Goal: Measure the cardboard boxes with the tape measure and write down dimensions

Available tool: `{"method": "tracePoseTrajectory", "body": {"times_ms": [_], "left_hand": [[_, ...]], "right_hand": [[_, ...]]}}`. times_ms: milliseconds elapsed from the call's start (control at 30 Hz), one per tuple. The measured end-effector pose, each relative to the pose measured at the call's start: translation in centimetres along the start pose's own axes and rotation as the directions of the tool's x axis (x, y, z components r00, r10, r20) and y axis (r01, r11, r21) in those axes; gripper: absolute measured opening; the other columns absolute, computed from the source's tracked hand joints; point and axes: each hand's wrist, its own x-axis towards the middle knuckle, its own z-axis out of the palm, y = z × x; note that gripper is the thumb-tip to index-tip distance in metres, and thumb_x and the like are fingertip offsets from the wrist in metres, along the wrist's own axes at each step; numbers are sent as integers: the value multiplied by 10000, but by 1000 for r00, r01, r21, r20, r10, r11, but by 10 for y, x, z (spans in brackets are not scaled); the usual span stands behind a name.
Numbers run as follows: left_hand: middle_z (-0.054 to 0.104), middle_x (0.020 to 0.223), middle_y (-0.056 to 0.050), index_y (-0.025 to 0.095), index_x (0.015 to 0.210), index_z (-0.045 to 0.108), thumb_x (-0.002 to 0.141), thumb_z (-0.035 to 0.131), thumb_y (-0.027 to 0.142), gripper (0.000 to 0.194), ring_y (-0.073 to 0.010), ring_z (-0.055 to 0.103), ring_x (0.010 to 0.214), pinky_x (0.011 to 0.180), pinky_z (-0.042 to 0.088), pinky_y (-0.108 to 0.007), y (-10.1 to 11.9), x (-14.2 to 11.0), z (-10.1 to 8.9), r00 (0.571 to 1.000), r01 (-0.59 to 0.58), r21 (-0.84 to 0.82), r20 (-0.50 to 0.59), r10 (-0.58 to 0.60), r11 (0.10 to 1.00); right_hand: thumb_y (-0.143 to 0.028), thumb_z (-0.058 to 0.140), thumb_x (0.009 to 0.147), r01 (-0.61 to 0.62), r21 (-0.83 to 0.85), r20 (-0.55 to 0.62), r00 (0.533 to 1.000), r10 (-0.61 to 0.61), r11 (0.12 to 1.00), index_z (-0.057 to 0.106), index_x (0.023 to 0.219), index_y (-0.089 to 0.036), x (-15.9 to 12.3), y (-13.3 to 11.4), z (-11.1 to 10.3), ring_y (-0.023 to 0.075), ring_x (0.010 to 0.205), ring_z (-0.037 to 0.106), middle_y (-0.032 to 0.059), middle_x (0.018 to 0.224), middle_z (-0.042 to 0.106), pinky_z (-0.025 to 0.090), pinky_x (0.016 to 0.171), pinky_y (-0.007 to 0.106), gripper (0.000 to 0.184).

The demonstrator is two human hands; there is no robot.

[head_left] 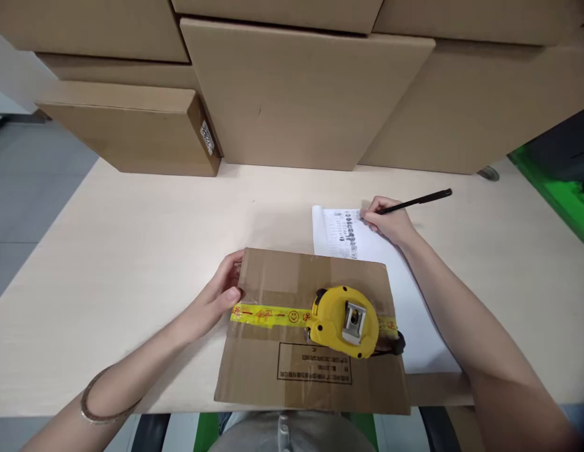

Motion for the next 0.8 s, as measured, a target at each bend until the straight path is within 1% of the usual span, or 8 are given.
{"method": "tracePoseTrajectory", "body": {"times_ms": [133, 400, 533, 667, 800], "left_hand": [[509, 1549, -148, 278, 1496, 434, 889, 570, 798, 811, -393, 495, 1378, 1075, 435, -507, 1, 0, 1, 1000, 2, -7, 2, -2, 1000], [505, 1550, -142, 296, 1502, 435, 897, 562, 792, 793, -388, 493, 1374, 1070, 439, -505, -2, 0, 1, 1000, -4, -12, 4, 4, 1000], [508, 1547, -149, 286, 1509, 432, 911, 546, 782, 786, -394, 501, 1365, 1055, 454, -506, -7, 0, -1, 999, -33, -18, 4, 33, 999], [500, 1565, -151, 279, 1509, 437, 897, 556, 797, 811, -402, 481, 1388, 1076, 443, -515, -4, 0, 0, 1000, -8, -16, -1, 8, 1000], [484, 1588, -136, 291, 1514, 448, 902, 567, 780, 793, -402, 466, 1414, 1113, 422, -533, -2, -1, 2, 1000, -11, -21, -9, 11, 1000]], "right_hand": [[-190, 740, 650, 10, -31, -3, 1000, -10, 999, 474, 548, -244, 0, 0, 0, 96, 429, 403, -54, 429, 491, 306, 493, 273, 290], [-185, 710, 627, 5, -41, 22, 1000, -4, 999, 458, 537, -250, -1, -1, 0, 103, 431, 395, -51, 432, 497, 283, 482, 275, 275], [-234, 710, 661, 4, -40, 14, 1000, -3, 999, 466, 563, -257, 0, 1, 0, 108, 425, 395, -53, 429, 483, 290, 478, 279, 264], [-185, 680, 632, 16, -64, -3, 1000, -16, 998, 440, 569, -253, 1, 3, 0, 105, 454, 396, -53, 451, 490, 279, 493, 276, 257], [-177, 679, 618, 1, -105, 25, 1000, 2, 994, 416, 572, -249, 3, 2, 0, 103, 466, 381, -52, 466, 471, 259, 491, 276, 276]]}}
